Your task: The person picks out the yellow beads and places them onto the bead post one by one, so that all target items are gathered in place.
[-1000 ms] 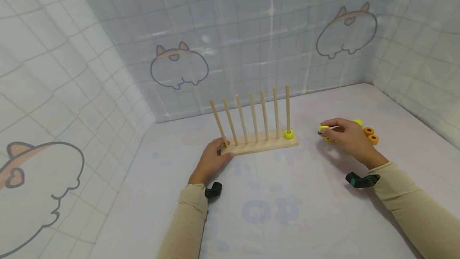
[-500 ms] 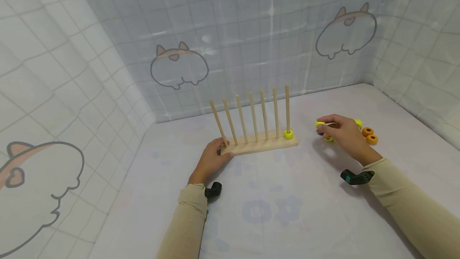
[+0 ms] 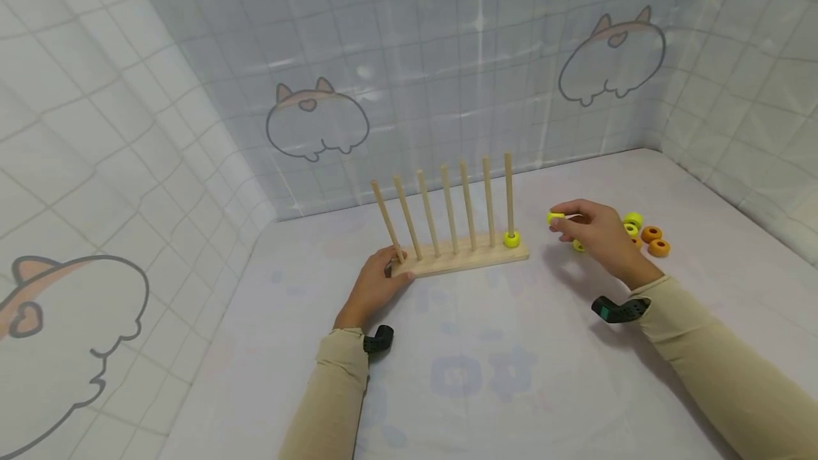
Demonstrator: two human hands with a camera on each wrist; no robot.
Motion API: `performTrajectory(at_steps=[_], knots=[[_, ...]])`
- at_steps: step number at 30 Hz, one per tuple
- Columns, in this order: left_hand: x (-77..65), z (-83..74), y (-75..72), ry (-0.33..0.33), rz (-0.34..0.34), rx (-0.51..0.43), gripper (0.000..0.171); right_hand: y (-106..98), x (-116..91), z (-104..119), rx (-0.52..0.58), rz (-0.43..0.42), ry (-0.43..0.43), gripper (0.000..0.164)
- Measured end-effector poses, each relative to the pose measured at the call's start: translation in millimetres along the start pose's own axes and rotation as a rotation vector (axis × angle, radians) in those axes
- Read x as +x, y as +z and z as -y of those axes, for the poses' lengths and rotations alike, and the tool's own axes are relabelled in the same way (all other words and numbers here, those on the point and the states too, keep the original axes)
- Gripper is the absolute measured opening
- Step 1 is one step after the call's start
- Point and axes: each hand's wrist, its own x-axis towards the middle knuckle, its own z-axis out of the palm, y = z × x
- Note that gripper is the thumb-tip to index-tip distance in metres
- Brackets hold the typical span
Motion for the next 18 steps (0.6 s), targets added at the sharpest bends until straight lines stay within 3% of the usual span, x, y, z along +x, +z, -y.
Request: performTrajectory(at_steps=[9, 18], knots=[[-0.1, -0.5, 0.2, 0.012, 0.001, -0.008, 0.047, 5, 9, 13, 0.019, -0.017, 0.04, 0.041], [-1.1, -1.5, -1.3, 0.021, 0.001, -0.026, 0.046, 13, 20, 23, 0.081, -0.022, 0.013, 0.04]])
